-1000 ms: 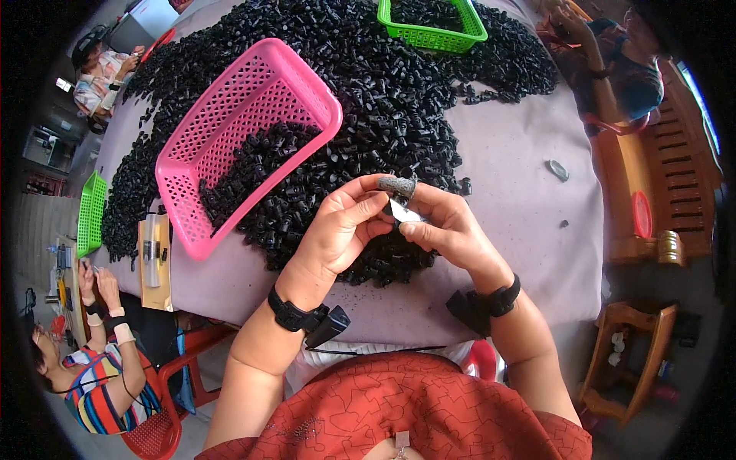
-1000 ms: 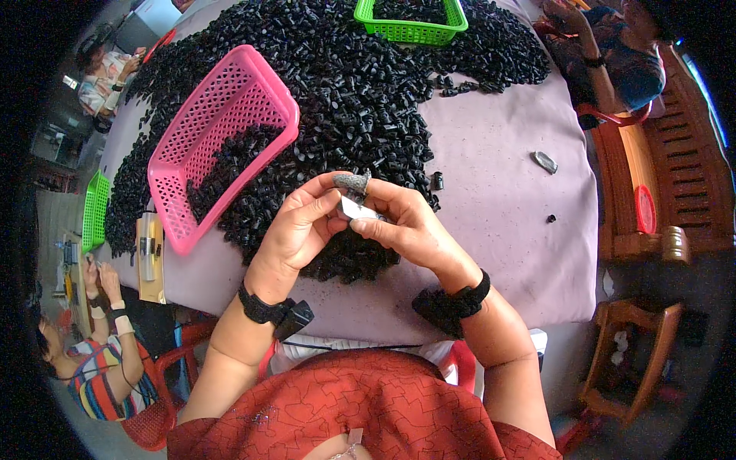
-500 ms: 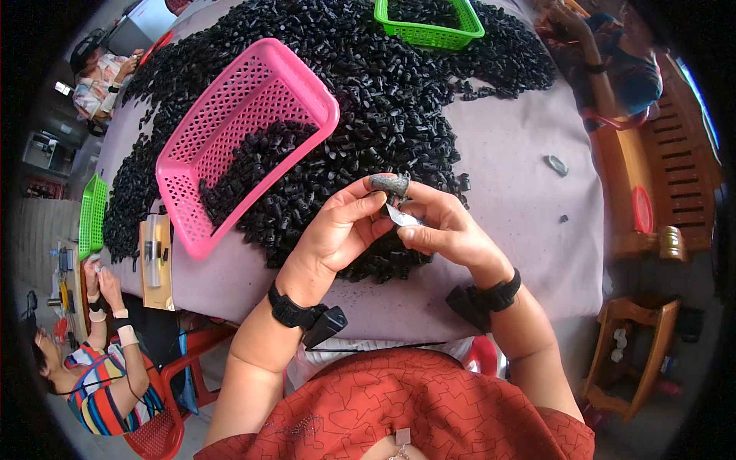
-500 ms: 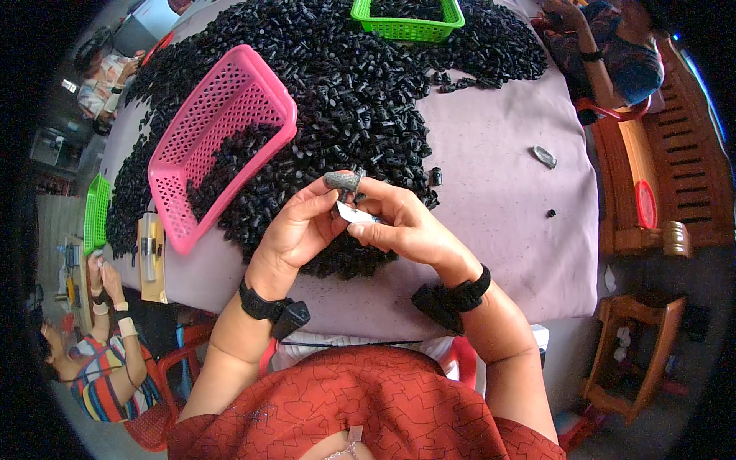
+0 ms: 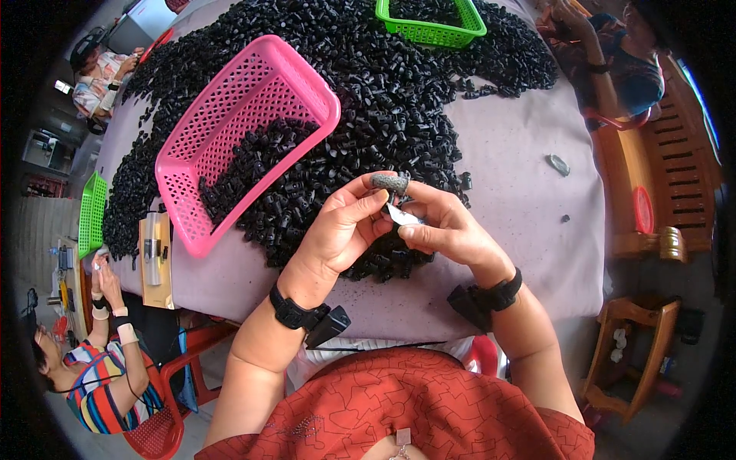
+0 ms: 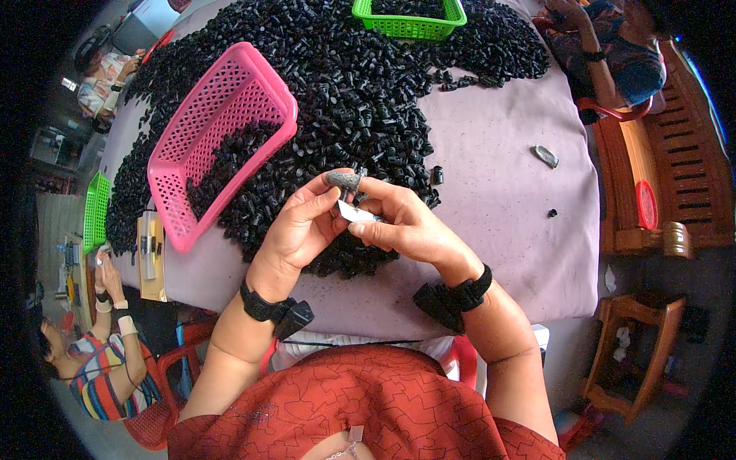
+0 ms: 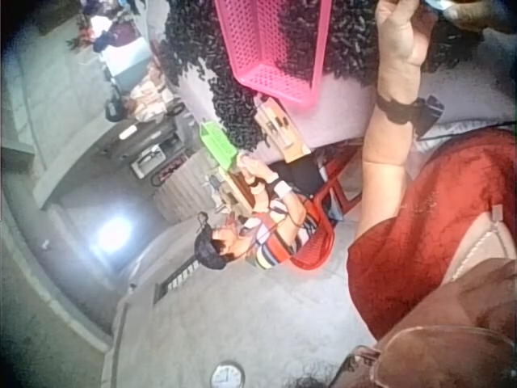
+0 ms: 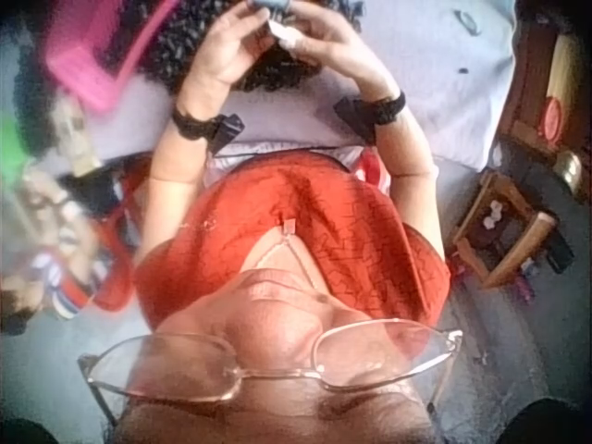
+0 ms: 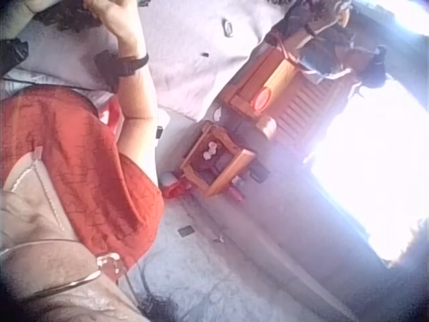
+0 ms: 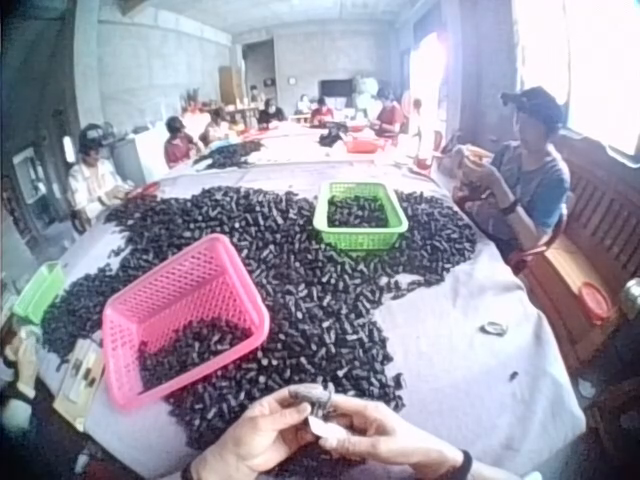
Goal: The recorder is seated at a work table and uses their hands to assemble and inspect small black plastic or rubber components.
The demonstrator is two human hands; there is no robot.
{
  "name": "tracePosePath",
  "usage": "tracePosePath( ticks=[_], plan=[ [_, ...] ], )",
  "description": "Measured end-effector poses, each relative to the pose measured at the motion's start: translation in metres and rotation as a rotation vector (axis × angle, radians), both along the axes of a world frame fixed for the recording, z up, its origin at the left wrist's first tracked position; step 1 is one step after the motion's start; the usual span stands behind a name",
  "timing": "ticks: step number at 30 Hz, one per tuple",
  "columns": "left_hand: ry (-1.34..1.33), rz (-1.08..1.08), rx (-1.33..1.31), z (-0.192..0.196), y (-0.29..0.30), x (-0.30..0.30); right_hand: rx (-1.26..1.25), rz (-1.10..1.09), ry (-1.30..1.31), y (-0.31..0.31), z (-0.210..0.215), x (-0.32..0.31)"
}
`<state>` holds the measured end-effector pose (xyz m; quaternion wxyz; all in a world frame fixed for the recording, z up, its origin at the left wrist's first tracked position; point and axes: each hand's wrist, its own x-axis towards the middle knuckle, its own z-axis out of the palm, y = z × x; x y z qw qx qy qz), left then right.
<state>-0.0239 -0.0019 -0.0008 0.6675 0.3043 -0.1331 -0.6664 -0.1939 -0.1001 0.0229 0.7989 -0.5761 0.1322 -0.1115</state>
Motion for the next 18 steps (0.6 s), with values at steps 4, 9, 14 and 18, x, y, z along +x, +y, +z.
tracePosePath(
  ticks=[4,9,14,18],
  plan=[
    [0.008,-0.019,0.003,-0.0027,0.0000,0.0008,0.007,-0.004,0.030,-0.0016,-0.0002,0.0003],
    [-0.002,0.011,0.004,-0.0039,-0.0004,0.0001,0.039,0.013,-0.001,-0.0002,0.0021,0.0016],
    [0.010,0.009,0.007,-0.0045,0.0000,-0.0004,0.041,0.018,-0.003,-0.0006,0.0017,0.0012],
    [0.034,0.003,-0.005,-0.0082,-0.0003,-0.0016,0.052,0.009,0.013,-0.0007,0.0039,0.0002]
  ],
)
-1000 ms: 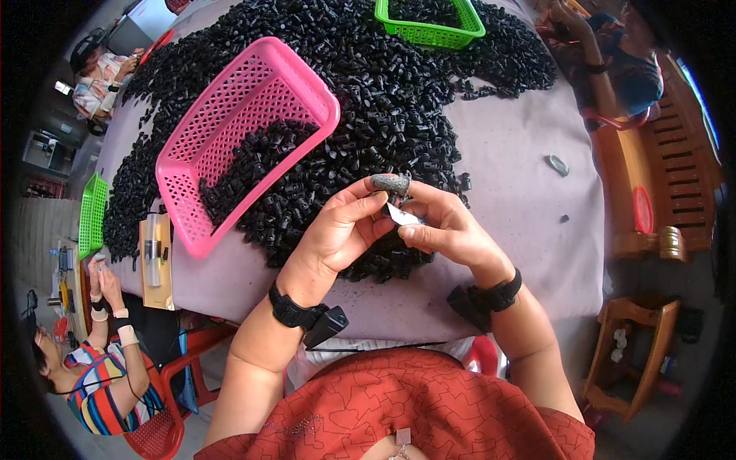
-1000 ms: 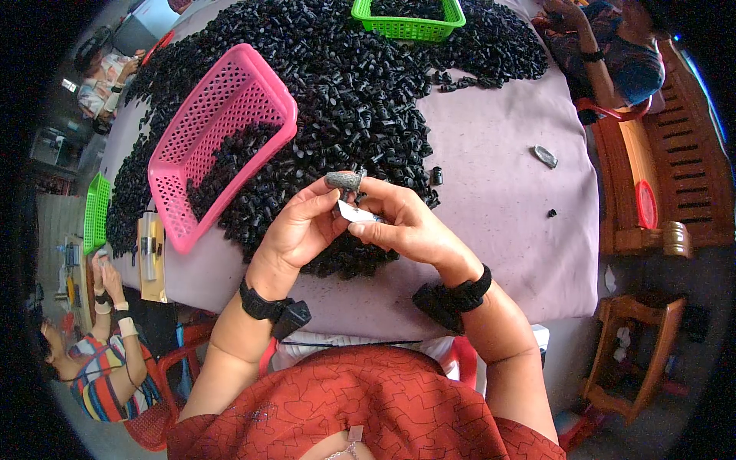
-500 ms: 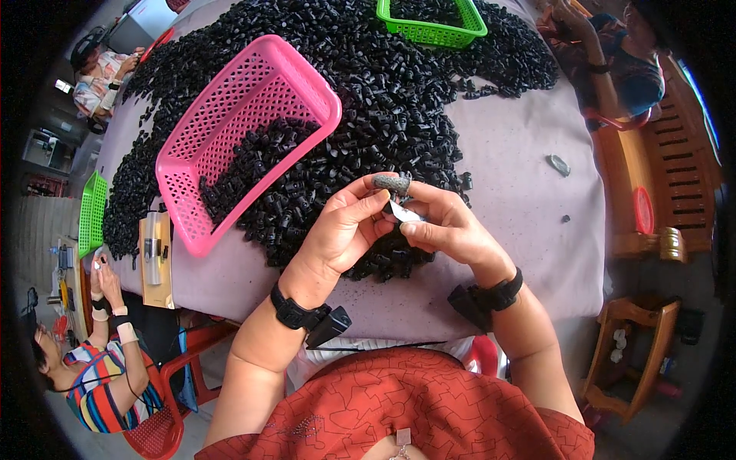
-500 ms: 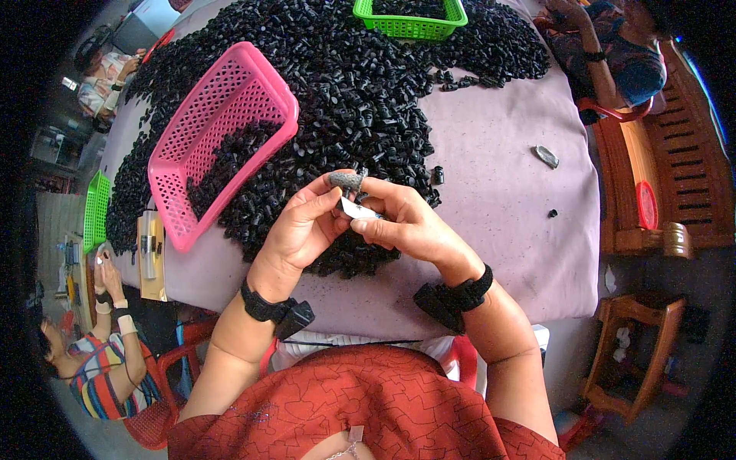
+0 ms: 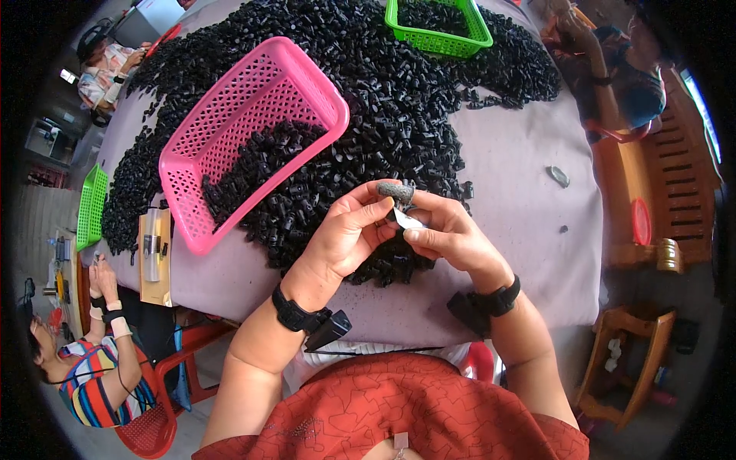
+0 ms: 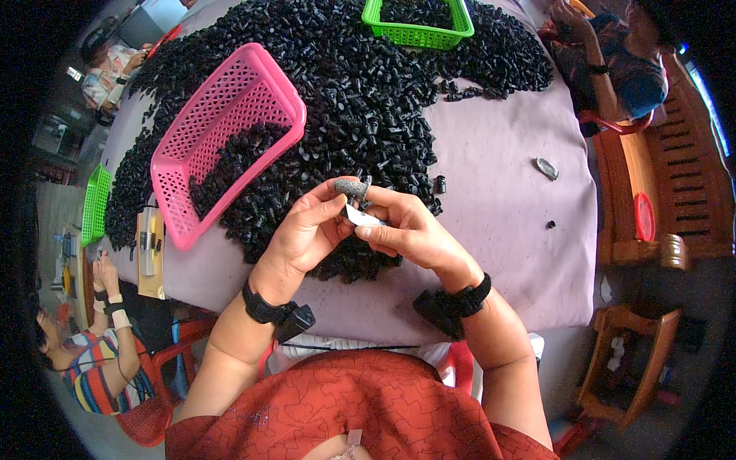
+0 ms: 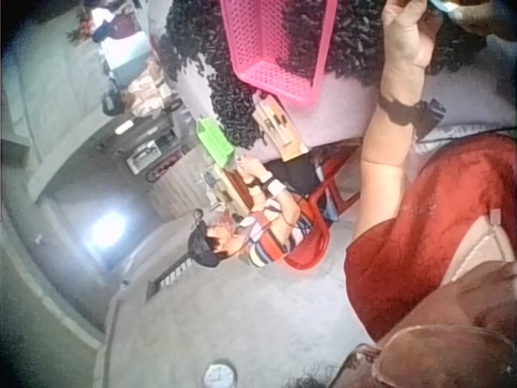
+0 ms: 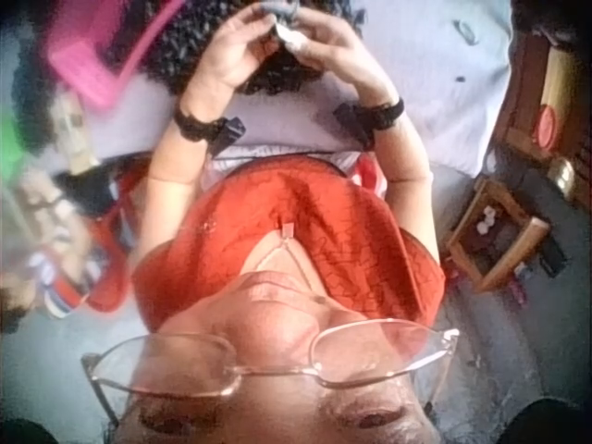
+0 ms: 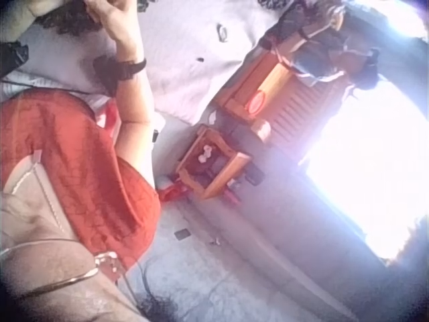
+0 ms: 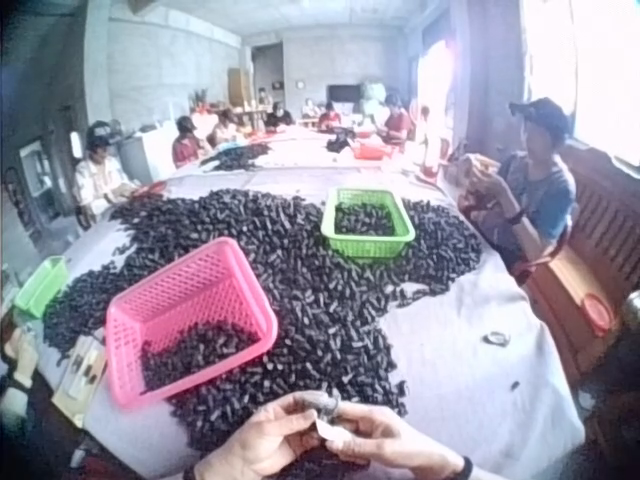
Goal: The recorder is seated at a work table and uses their hands to assemble and inspect small black plastic or rubber components.
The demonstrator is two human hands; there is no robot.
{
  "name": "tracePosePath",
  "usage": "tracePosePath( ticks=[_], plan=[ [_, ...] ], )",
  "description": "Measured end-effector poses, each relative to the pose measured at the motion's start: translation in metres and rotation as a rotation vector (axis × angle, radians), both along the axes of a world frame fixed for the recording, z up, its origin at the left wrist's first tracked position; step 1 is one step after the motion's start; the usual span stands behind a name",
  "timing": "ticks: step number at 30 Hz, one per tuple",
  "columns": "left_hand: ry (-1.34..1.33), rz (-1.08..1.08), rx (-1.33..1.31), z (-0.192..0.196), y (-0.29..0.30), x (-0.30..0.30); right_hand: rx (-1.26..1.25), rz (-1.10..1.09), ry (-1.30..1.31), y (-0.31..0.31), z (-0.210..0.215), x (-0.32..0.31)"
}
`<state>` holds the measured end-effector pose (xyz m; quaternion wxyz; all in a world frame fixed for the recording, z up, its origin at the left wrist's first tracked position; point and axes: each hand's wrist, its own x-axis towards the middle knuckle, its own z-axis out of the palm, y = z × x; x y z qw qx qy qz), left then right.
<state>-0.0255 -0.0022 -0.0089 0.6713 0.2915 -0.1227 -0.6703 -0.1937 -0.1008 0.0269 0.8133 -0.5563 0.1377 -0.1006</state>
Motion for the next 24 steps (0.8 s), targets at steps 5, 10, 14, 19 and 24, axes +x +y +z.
tracePosePath(
  ticks=[5,10,14,19,24],
  plan=[
    [0.025,-0.022,-0.029,-0.006,0.002,0.003,0.014,0.017,-0.014,-0.001,-0.005,0.000],
    [0.037,-0.050,-0.065,-0.007,0.002,0.005,0.020,-0.046,-0.007,0.001,-0.007,0.004],
    [0.039,-0.034,-0.070,-0.006,-0.002,0.003,0.038,-0.011,-0.040,0.004,-0.003,0.003],
    [0.042,-0.041,-0.089,-0.009,-0.001,0.007,0.010,-0.006,0.011,0.003,-0.003,0.006],
    [0.067,-0.029,-0.095,-0.013,0.002,0.007,0.032,-0.008,0.014,0.007,-0.002,0.009]
  ],
)
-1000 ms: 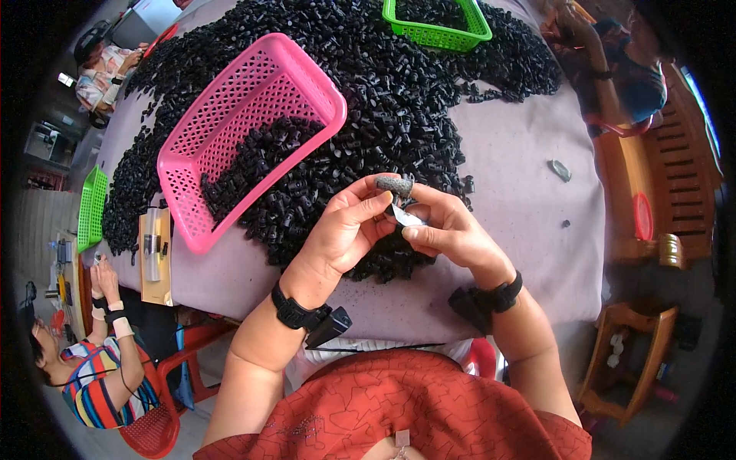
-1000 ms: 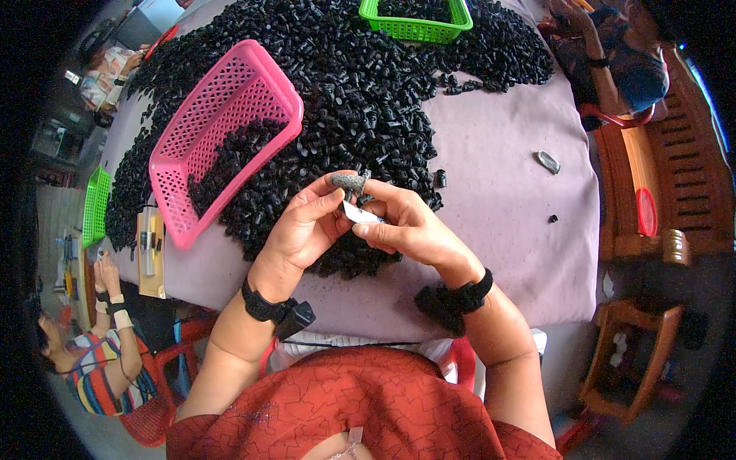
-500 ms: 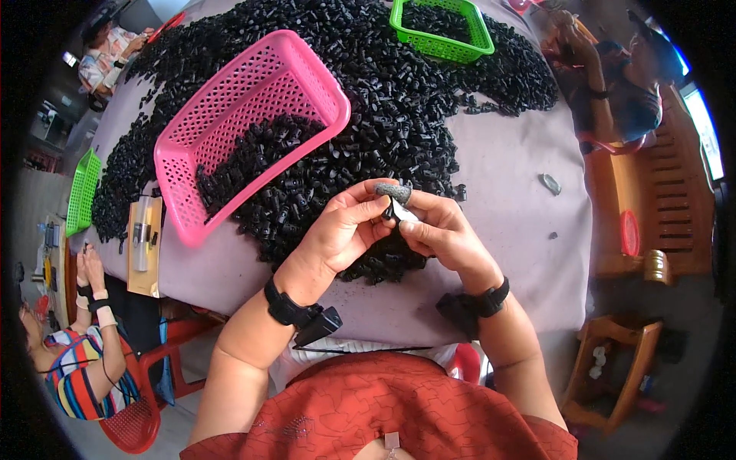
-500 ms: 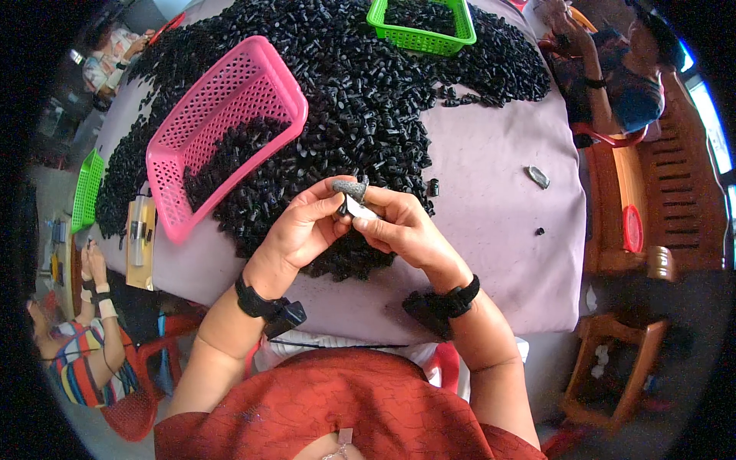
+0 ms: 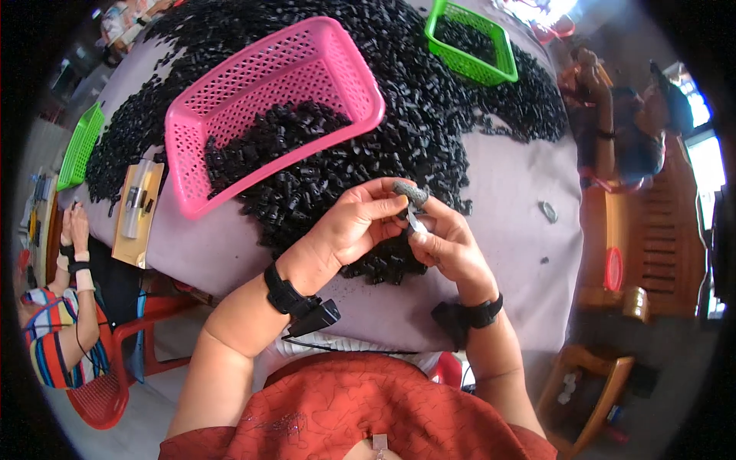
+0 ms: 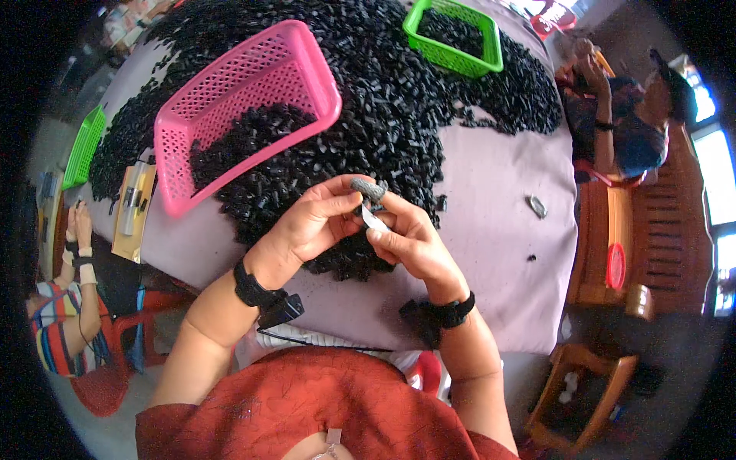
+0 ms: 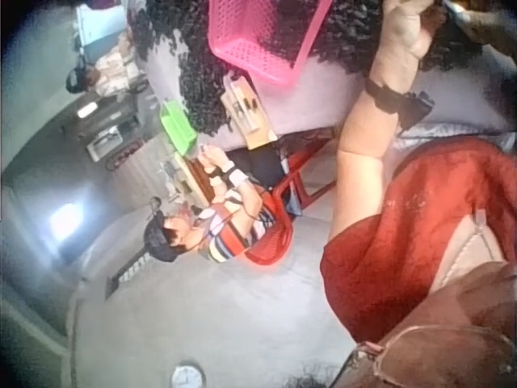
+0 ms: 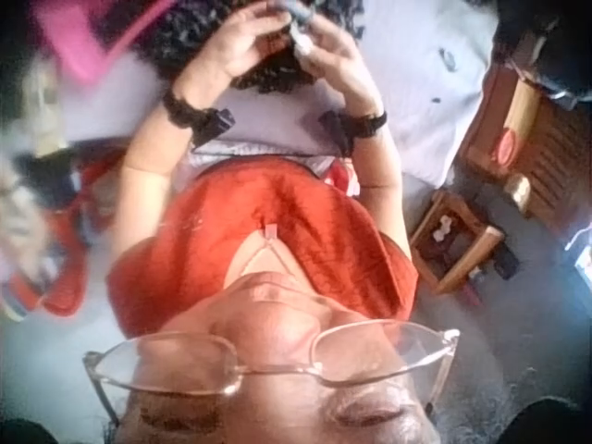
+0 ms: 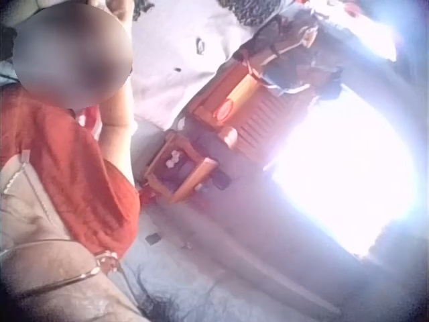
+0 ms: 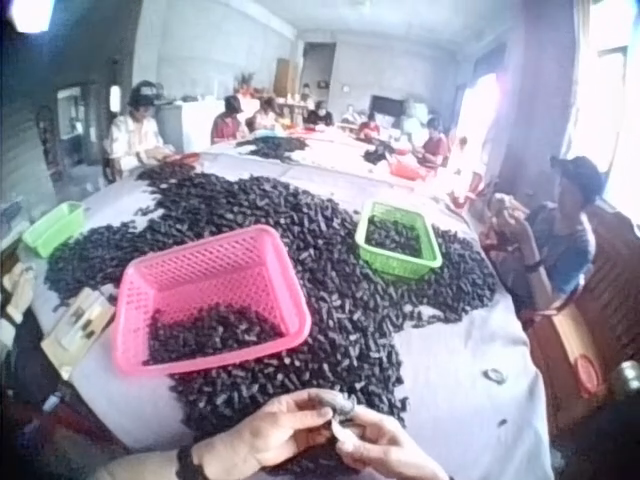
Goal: The recorder is seated at a work table and uses their hands to assemble and inspect small black plastic or rubber components.
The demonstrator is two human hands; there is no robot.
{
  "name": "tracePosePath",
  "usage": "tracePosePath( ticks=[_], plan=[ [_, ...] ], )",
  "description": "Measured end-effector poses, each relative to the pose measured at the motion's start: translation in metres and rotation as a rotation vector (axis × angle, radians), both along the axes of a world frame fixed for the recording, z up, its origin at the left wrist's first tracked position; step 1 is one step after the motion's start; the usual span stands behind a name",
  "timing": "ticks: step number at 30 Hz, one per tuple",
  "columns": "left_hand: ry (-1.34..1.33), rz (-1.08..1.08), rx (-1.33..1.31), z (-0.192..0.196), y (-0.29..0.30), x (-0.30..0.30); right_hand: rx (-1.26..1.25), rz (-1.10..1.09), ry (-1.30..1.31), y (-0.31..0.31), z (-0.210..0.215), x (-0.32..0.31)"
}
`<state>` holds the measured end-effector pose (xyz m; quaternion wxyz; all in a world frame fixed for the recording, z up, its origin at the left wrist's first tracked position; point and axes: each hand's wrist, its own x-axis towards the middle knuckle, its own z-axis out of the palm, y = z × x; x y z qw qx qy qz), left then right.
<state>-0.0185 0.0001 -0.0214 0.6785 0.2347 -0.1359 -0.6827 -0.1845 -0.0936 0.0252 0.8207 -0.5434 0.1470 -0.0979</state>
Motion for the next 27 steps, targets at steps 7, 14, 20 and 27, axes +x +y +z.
tracePosePath(
  ticks=[7,14,20,27],
  plan=[
    [0.011,-0.019,0.005,-0.003,-0.004,-0.007,-0.050,-0.061,0.002,0.000,-0.003,-0.006],
    [-0.044,0.022,0.037,0.003,-0.005,-0.007,-0.060,-0.051,-0.019,0.000,-0.002,-0.004],
    [-0.046,0.004,0.035,0.003,-0.005,-0.003,-0.048,-0.023,-0.010,-0.002,-0.002,-0.004],
    [-0.165,0.030,0.021,0.020,0.000,-0.005,-0.073,-0.076,-0.037,-0.001,-0.008,-0.007]
  ],
)
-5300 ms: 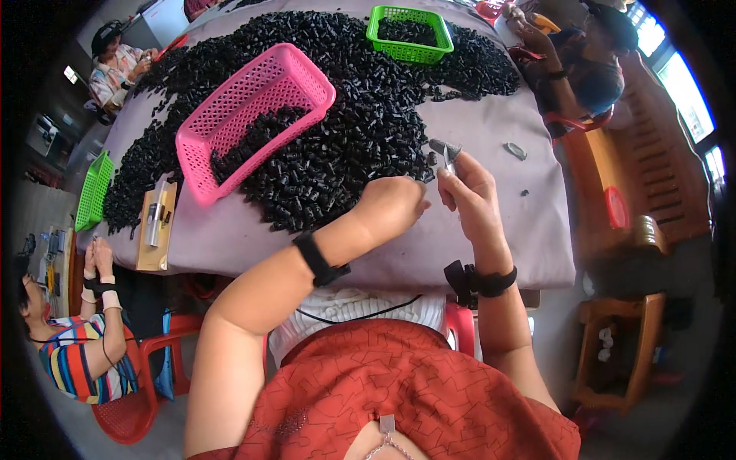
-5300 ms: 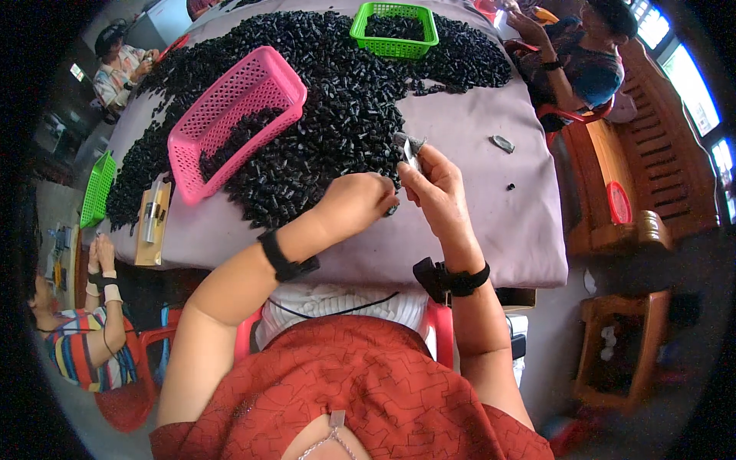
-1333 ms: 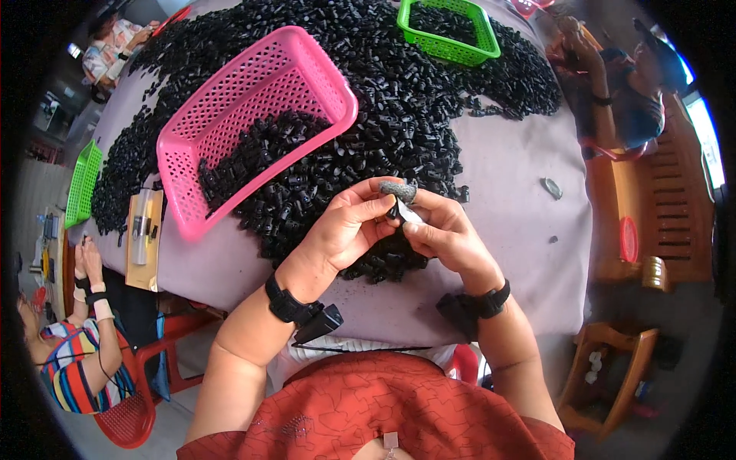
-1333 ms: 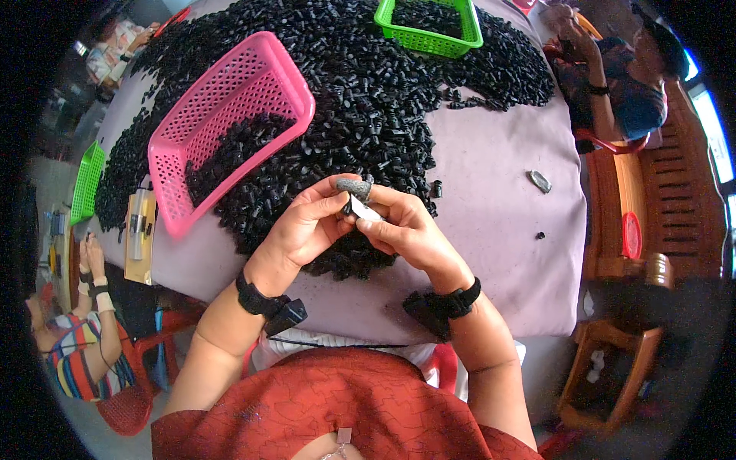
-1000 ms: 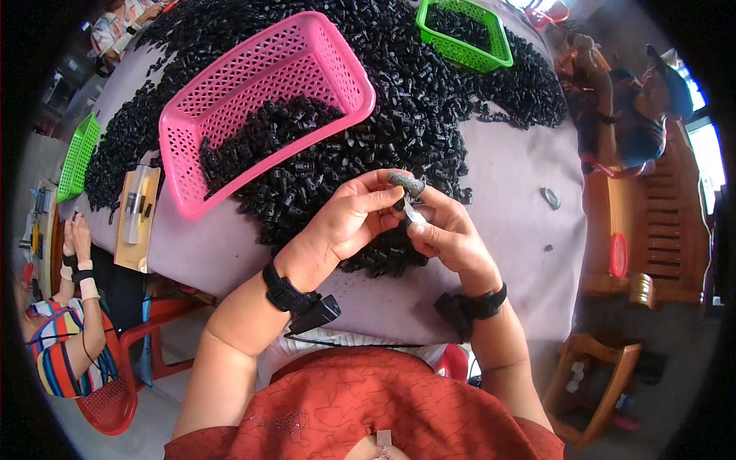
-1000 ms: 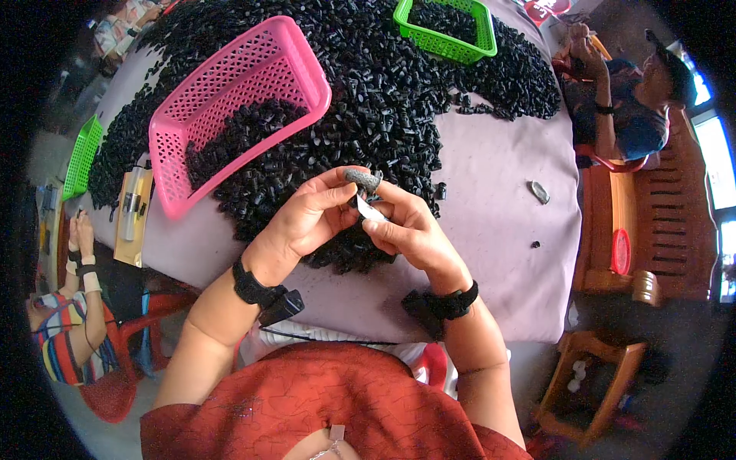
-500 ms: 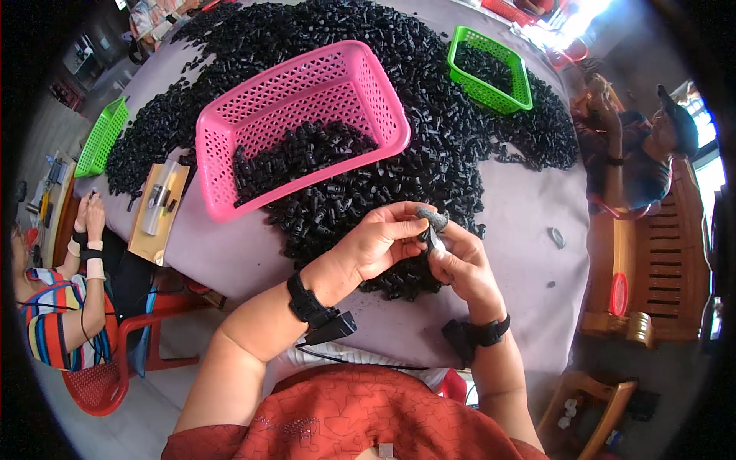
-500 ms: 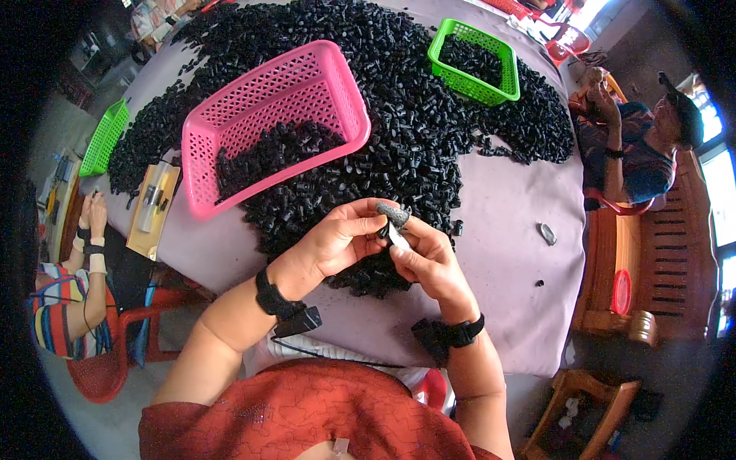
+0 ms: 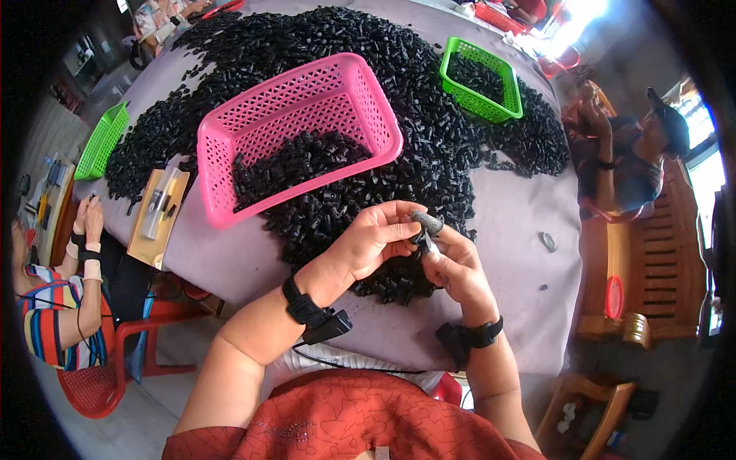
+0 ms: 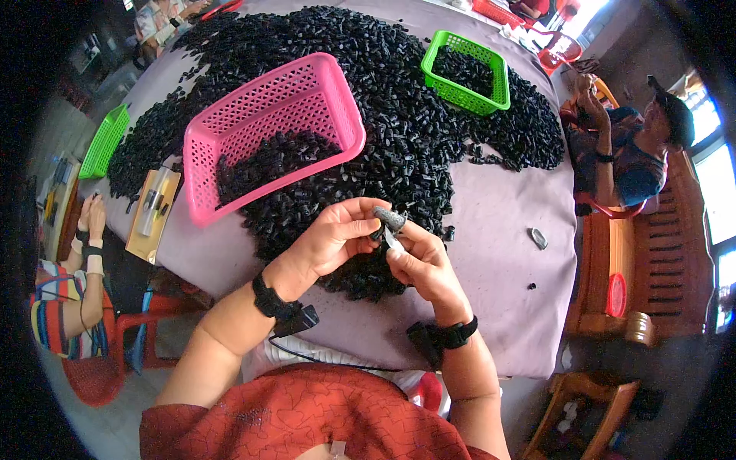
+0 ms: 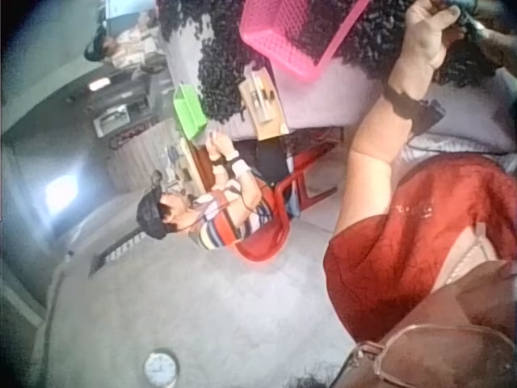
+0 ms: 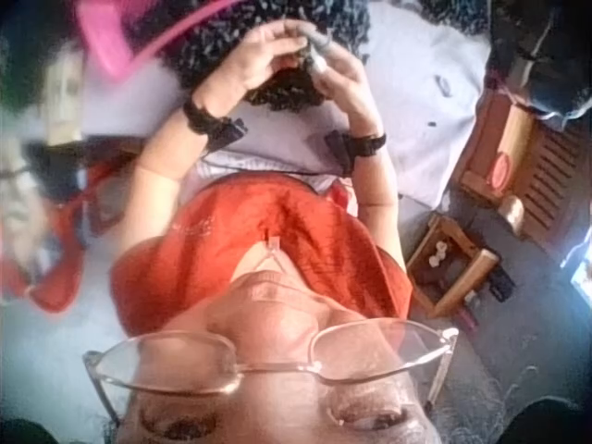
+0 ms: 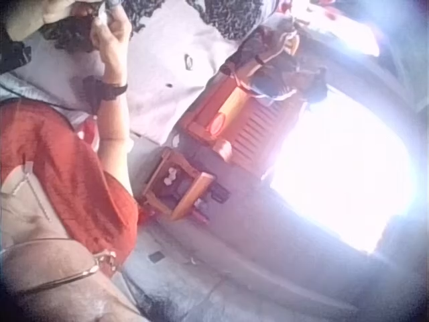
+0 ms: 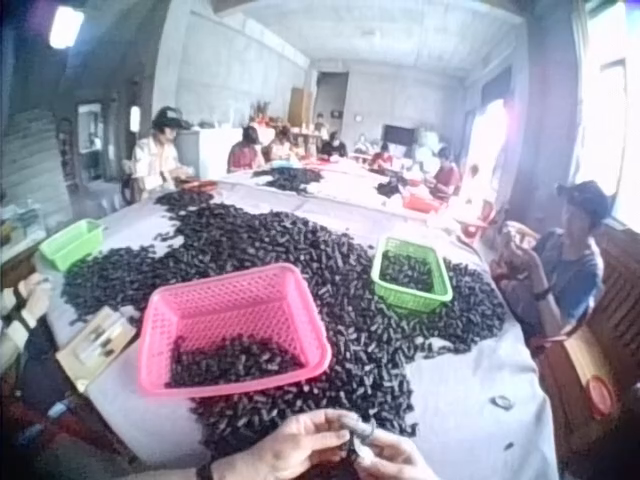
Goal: The recorder is seated at a work table and uses their hands to assemble and inspect small black plastic or rubber components.
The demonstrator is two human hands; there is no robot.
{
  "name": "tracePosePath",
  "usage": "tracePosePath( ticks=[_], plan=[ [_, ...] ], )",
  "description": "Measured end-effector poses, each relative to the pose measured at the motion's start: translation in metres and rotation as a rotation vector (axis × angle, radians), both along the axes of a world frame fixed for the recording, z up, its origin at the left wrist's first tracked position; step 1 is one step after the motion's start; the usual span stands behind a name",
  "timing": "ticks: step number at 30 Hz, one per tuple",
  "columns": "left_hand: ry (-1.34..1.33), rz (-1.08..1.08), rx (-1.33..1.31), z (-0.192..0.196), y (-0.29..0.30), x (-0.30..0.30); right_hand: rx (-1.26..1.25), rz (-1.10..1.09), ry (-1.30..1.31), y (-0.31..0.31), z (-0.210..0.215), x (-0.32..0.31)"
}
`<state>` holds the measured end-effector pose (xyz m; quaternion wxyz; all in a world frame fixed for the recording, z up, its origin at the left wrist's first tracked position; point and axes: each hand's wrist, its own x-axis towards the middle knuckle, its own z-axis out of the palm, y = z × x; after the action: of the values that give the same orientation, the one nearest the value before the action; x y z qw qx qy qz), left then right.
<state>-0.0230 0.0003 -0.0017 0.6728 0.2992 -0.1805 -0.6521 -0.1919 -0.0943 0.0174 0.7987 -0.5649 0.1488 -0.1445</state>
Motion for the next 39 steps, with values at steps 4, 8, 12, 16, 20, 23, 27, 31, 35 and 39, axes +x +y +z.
tracePosePath(
  ticks=[4,8,12,16,20,23,27,31,35,39],
  plan=[
    [-0.188,0.114,-0.063,0.003,0.004,0.008,0.034,0.025,-0.084,0.001,0.003,-0.003],
    [-0.227,0.133,-0.053,0.006,0.005,0.003,0.024,0.017,-0.125,0.002,0.003,-0.004],
    [-0.226,0.095,-0.047,-0.001,-0.004,-0.003,0.010,-0.078,-0.070,0.003,-0.005,0.003],
    [-0.371,0.218,-0.001,0.001,-0.007,0.010,-0.005,-0.138,-0.156,-0.011,-0.006,0.005],
    [-0.518,0.319,-0.010,0.015,0.003,0.018,-0.012,-0.291,-0.194,-0.017,-0.003,0.000],
    [-0.537,0.320,-0.013,0.039,0.018,0.008,0.021,-0.333,-0.183,-0.018,-0.006,-0.005],
    [-0.853,0.213,-0.342,0.104,0.068,-0.020,0.041,-0.329,-0.132,-0.012,-0.004,0.000],
    [-0.942,0.412,-0.552,0.168,0.059,0.008,0.023,-0.332,-0.123,-0.015,-0.008,-0.004],
    [-1.818,0.833,-0.399,0.200,0.070,0.022,-0.009,-0.370,-0.100,-0.016,-0.010,-0.003],
    [-1.700,0.767,-0.358,0.200,0.086,0.015,-0.095,-0.332,-0.082,-0.020,-0.010,-0.001]
  ],
)
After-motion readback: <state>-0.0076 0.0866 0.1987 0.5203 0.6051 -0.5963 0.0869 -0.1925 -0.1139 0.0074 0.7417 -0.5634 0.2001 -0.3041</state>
